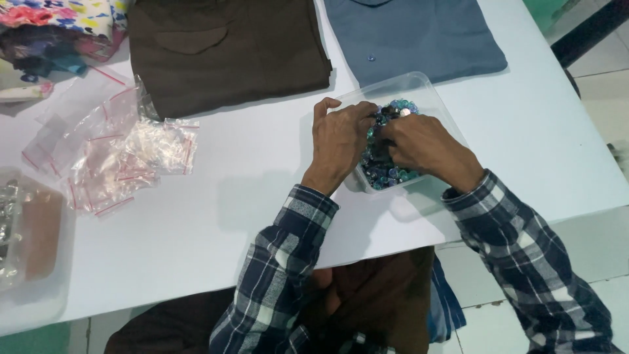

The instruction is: The person picks small, colorful buttons from a clear plastic container and places them into small zip-lock bags. They handle the buttons and bags by hand, occasionally placing a few buttons on the table before bagging them.

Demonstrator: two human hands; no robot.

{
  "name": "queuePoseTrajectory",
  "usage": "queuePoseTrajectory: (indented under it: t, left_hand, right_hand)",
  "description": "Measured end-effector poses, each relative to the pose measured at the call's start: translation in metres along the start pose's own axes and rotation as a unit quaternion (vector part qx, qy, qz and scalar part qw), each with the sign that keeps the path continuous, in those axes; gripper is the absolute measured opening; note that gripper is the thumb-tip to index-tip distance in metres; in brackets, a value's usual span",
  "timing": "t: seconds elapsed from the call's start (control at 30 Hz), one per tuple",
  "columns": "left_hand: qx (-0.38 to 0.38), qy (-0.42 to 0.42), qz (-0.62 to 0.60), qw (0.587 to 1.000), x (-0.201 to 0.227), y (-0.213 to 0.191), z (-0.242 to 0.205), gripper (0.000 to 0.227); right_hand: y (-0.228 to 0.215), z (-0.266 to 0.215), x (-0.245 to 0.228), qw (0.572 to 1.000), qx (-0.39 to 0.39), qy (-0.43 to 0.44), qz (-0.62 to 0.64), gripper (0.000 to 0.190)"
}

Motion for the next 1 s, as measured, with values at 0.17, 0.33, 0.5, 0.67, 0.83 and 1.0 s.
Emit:
queuePoseTrajectory:
  t: [0.17, 0.33, 0.5, 0.67, 0.83, 1.0]
  left_hand:
    - [-0.002, 0.008, -0.019, 1.0, 0.001, -0.002, 0.0, 0.019]
    - [0.01, 0.011, -0.064, 0.998, 0.0, -0.004, -0.001, 0.02]
    - [0.029, 0.024, -0.093, 0.995, 0.002, -0.009, -0.002, 0.015]
    - [0.065, 0.041, -0.124, 0.989, 0.011, -0.019, -0.006, 0.015]
    - [0.127, 0.063, -0.143, 0.98, 0.018, -0.056, -0.027, 0.017]
    - [0.204, 0.1, -0.141, 0.964, 0.023, -0.125, -0.068, 0.019]
  right_hand:
    - [-0.022, -0.013, 0.003, 0.987, 0.0, 0.028, 0.156, 0.025]
    - [-0.018, -0.015, 0.023, 0.947, 0.072, 0.024, 0.312, 0.015]
    - [-0.021, -0.014, 0.028, 0.908, 0.13, 0.015, 0.397, 0.01]
    - [-0.028, -0.024, 0.016, 0.902, 0.166, -0.011, 0.399, 0.009]
    - [-0.056, -0.053, -0.026, 0.896, 0.231, -0.075, 0.373, 0.009]
    - [-0.062, -0.063, -0.082, 0.854, 0.348, -0.149, 0.357, 0.009]
Point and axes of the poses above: each hand's wrist, its own z-axis towards the middle knuckle, its own y-axis out of the palm, x = y × z, the point moved 4 cm from there along z, towards the middle knuckle, and after that the axes turned 10 degrees about y, right-handed, at the moved point
